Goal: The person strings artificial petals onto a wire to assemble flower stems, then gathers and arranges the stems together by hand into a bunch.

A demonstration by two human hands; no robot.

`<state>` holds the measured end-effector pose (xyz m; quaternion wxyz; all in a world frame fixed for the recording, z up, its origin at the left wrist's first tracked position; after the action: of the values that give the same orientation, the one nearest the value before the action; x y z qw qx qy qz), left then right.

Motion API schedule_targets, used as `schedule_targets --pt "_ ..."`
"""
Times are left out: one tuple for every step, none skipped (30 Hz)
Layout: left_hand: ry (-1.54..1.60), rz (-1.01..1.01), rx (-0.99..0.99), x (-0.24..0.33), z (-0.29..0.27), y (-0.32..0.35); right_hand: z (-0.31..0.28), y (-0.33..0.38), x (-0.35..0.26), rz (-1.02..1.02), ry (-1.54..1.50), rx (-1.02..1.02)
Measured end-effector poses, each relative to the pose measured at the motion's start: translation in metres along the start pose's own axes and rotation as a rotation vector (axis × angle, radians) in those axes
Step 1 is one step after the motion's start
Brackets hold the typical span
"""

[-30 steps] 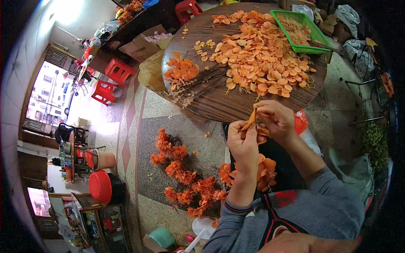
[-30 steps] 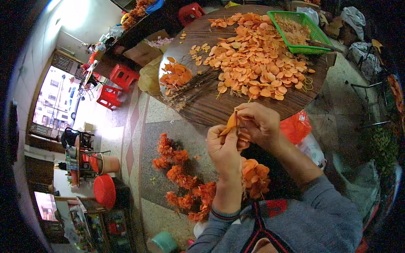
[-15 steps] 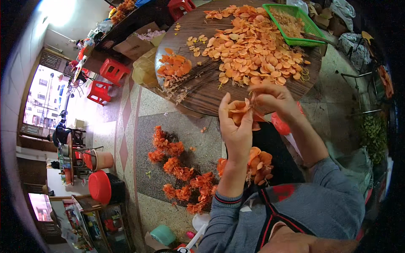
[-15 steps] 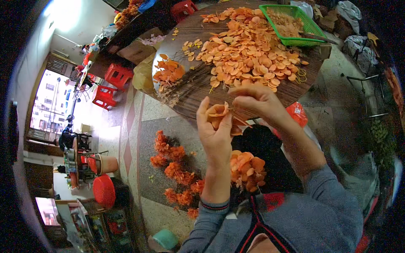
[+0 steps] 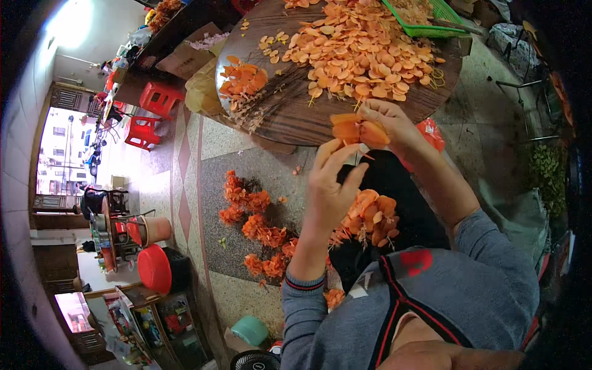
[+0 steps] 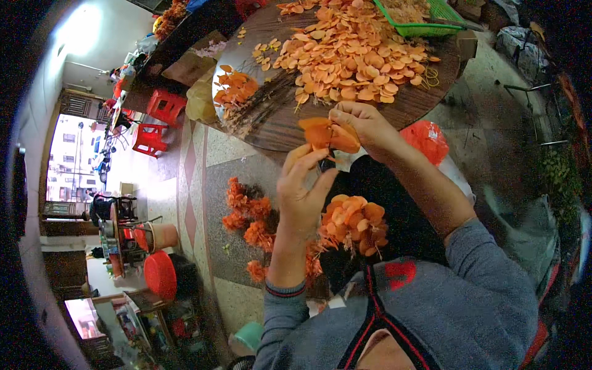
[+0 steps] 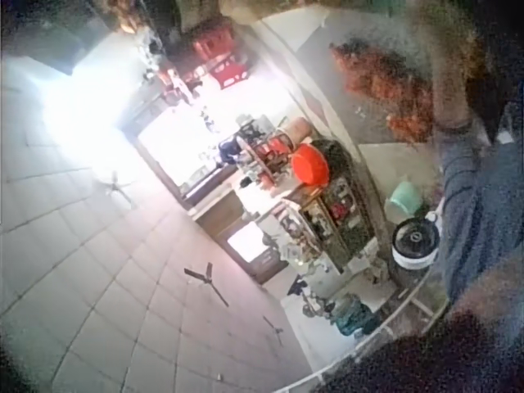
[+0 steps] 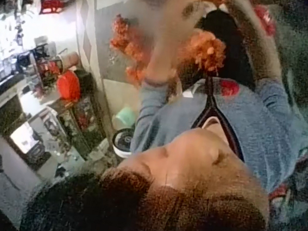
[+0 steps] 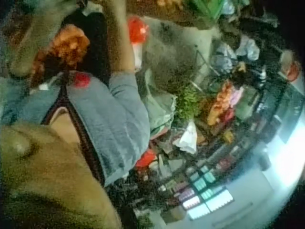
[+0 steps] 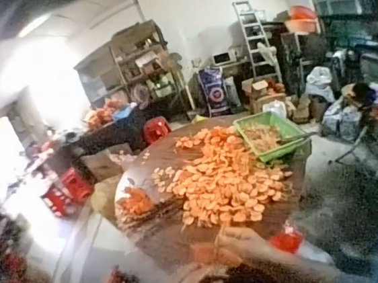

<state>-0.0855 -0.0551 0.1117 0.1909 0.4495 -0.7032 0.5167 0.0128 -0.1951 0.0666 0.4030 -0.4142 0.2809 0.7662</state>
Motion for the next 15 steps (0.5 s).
schedule_targets --pt "0.010 -0.013 -0.049 0.001 0.003 -0.001 0.003 0.001 0.002 -0.008 0.022 -0.044" --pt "0.014 -0.011 -0.055 -0.007 0.004 0.003 0.007 0.001 0.006 -0.011 0.030 -0.049" --pt "0.019 -0.027 -0.057 -0.010 0.006 0.002 0.007 0.000 0.009 0.005 0.026 -0.043" --pt "-0.007 -0.036 -0.019 -0.010 0.006 0.001 0.006 0.001 0.010 -0.025 0.057 -0.058" --pt "-0.035 -0.046 0.018 -0.010 0.006 -0.001 0.005 0.000 0.011 -0.053 0.086 -0.073" --pt "-0.041 -0.050 0.026 -0.009 0.009 -0.002 0.003 -0.001 0.015 -0.055 0.067 -0.076" --pt "-0.044 -0.074 0.024 -0.011 0.007 -0.003 0.001 -0.001 0.015 -0.039 0.088 -0.067" --pt "0.019 -0.051 -0.043 -0.013 0.005 -0.003 0.001 0.001 0.014 -0.052 0.037 -0.044" --pt "0.083 -0.016 -0.109 -0.015 0.005 -0.005 0.001 -0.001 0.010 -0.076 -0.010 -0.020" --pt "0.161 -0.054 -0.092 -0.016 0.008 -0.004 0.002 -0.001 0.007 -0.044 -0.037 0.004" --pt "0.159 -0.062 -0.094 -0.017 0.006 -0.004 0.003 -0.002 0.010 -0.038 -0.043 0.004" --pt "0.170 -0.116 -0.103 -0.019 0.006 -0.004 0.001 -0.004 0.013 -0.049 -0.028 -0.016" --pt "0.180 -0.168 -0.112 -0.021 0.006 -0.004 0.000 -0.005 0.015 -0.061 -0.014 -0.037" --pt "0.180 -0.171 -0.113 -0.020 0.006 -0.003 -0.001 -0.005 0.017 -0.074 -0.059 -0.083" --pt "0.219 -0.193 -0.136 -0.020 0.007 -0.002 -0.004 -0.007 0.020 -0.072 -0.061 -0.082"
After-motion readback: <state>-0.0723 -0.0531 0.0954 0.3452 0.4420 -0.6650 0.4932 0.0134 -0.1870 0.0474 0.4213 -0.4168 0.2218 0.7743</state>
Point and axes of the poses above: each hand's wrist, its own y-axis away from the middle knuckle, its own z-axis out of the palm, x = y × z, the point moved 2 cm from there along -y, towards the middle knuckle, and after that the axes turned 4 degrees about z, right-handed, at the moved point
